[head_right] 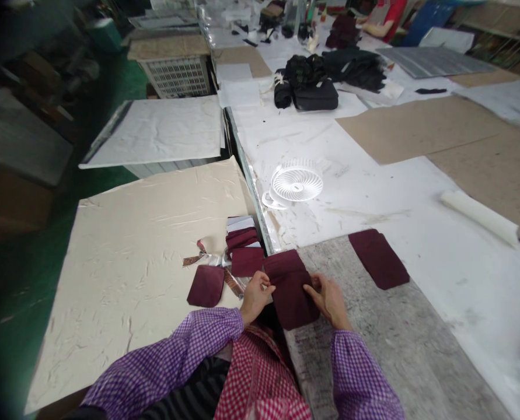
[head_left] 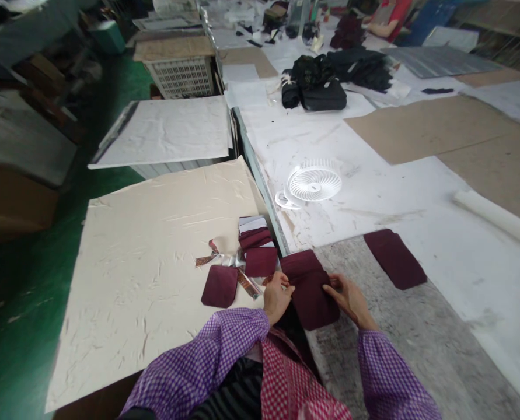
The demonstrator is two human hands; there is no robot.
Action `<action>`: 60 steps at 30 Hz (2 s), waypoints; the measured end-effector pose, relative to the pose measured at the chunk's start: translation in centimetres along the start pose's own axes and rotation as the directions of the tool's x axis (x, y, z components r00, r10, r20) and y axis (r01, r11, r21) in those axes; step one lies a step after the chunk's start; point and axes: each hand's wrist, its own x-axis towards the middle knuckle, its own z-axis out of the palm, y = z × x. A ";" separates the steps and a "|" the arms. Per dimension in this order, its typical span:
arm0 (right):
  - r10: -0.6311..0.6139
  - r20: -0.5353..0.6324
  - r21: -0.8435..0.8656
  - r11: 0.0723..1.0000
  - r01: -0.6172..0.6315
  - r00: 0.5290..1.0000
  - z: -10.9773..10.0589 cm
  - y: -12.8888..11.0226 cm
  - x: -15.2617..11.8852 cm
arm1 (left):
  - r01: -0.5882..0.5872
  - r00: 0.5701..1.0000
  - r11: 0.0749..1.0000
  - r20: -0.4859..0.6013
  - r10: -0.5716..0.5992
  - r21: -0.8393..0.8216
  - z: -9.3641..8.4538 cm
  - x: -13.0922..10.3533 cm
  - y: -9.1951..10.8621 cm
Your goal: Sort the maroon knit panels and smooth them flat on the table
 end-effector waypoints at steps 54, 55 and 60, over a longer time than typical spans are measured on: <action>-0.399 0.144 -0.351 0.835 0.423 0.906 0.4 -5.6 1.1 | -0.801 0.596 0.513 0.501 0.628 0.309 -0.7 -1.9 0.7; -0.399 0.155 -0.355 0.831 0.428 0.904 0.3 -5.9 1.2 | -0.801 0.596 0.512 0.505 0.624 0.312 -0.6 -1.9 0.7; -0.438 0.225 -0.307 0.816 0.490 0.870 -0.1 -6.7 1.4 | -0.795 0.603 0.509 0.520 0.605 0.330 -0.5 -2.0 0.7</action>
